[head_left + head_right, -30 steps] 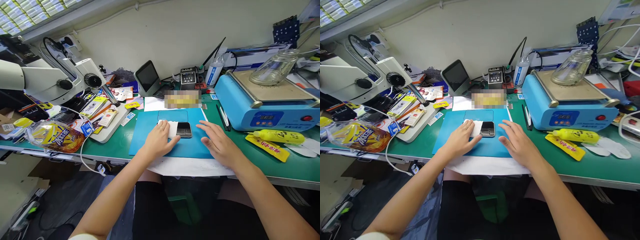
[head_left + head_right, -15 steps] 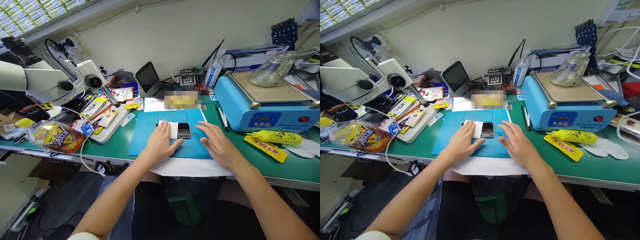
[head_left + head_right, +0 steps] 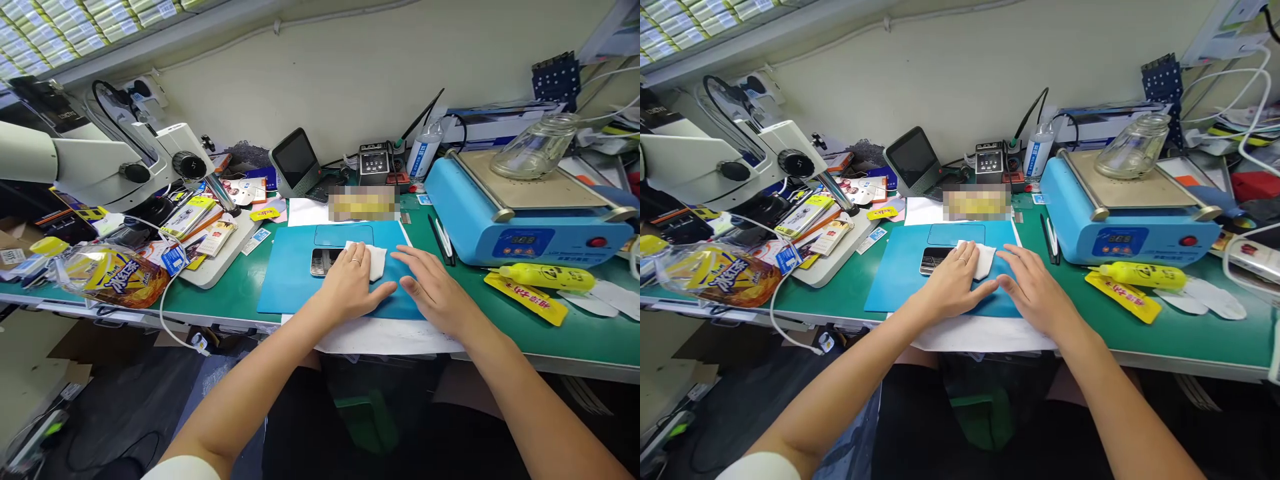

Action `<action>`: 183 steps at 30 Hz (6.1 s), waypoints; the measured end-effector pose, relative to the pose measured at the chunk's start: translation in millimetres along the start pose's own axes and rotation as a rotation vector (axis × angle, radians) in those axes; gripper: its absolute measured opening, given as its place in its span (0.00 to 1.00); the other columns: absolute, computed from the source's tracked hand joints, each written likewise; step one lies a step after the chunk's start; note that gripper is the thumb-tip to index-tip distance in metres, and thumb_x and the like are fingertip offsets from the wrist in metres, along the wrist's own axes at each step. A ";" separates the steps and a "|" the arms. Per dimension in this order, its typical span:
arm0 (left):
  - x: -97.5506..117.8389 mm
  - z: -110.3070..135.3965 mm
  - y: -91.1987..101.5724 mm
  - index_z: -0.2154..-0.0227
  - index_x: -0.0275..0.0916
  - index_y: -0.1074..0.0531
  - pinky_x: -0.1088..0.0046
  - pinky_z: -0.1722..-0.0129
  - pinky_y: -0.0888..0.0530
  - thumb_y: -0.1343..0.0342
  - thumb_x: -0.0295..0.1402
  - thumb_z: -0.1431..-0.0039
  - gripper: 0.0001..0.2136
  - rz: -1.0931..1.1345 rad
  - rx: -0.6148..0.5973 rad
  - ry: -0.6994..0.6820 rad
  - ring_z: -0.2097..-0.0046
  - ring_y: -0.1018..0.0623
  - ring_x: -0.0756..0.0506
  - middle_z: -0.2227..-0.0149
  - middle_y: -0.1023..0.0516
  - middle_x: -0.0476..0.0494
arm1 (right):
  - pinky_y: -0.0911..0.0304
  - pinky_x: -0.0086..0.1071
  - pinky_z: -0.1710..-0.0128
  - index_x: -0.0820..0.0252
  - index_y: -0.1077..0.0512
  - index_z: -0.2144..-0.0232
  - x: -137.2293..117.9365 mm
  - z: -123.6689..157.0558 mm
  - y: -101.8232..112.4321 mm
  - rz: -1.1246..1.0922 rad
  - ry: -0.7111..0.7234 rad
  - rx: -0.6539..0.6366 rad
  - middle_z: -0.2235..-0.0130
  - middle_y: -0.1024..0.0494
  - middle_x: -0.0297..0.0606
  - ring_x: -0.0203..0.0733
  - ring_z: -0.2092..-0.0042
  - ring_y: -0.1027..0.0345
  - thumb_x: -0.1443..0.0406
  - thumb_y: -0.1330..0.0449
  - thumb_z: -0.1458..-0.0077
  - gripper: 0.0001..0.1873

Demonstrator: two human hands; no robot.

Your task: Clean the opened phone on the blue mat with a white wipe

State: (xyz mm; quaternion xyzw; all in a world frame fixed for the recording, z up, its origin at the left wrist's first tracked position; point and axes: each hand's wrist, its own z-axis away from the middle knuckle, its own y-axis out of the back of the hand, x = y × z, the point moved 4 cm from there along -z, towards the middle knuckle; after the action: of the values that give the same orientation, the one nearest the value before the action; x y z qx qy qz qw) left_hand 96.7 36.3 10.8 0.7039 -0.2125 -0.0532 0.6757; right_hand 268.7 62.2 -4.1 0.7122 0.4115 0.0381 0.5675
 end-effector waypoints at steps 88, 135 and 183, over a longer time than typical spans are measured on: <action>-42.7 23.4 3.1 0.32 0.20 0.49 0.55 0.30 0.49 0.63 0.61 0.34 0.45 -0.081 0.070 0.218 0.28 0.51 0.32 0.30 0.51 0.23 | 0.39 0.56 0.38 0.53 0.34 0.39 0.0 -1.5 2.6 0.012 -0.004 -0.028 0.36 0.33 0.48 0.60 0.35 0.42 0.42 0.64 0.35 0.36; -55.2 61.4 9.7 0.31 0.25 0.51 0.53 0.30 0.46 0.60 0.60 0.33 0.43 -0.102 0.068 0.239 0.28 0.48 0.35 0.30 0.47 0.29 | 0.41 0.53 0.37 0.58 0.32 0.40 3.6 0.0 0.1 -0.013 -0.017 0.010 0.37 0.32 0.49 0.58 0.35 0.42 0.43 0.64 0.34 0.37; 8.9 58.0 -3.7 0.31 0.23 0.52 0.59 0.30 0.48 0.62 0.63 0.35 0.46 -0.031 0.020 -0.011 0.28 0.48 0.36 0.29 0.49 0.29 | 0.41 0.55 0.38 0.56 0.32 0.40 -1.8 -1.7 4.3 -0.014 -0.002 0.005 0.37 0.32 0.51 0.59 0.35 0.41 0.41 0.65 0.36 0.39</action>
State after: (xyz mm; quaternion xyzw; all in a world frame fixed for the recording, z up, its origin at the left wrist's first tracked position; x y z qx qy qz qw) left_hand 84.6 -20.8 4.4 0.7136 -0.2057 -0.0652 0.6665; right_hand 268.9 62.3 0.8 0.7108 0.4159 0.0323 0.5664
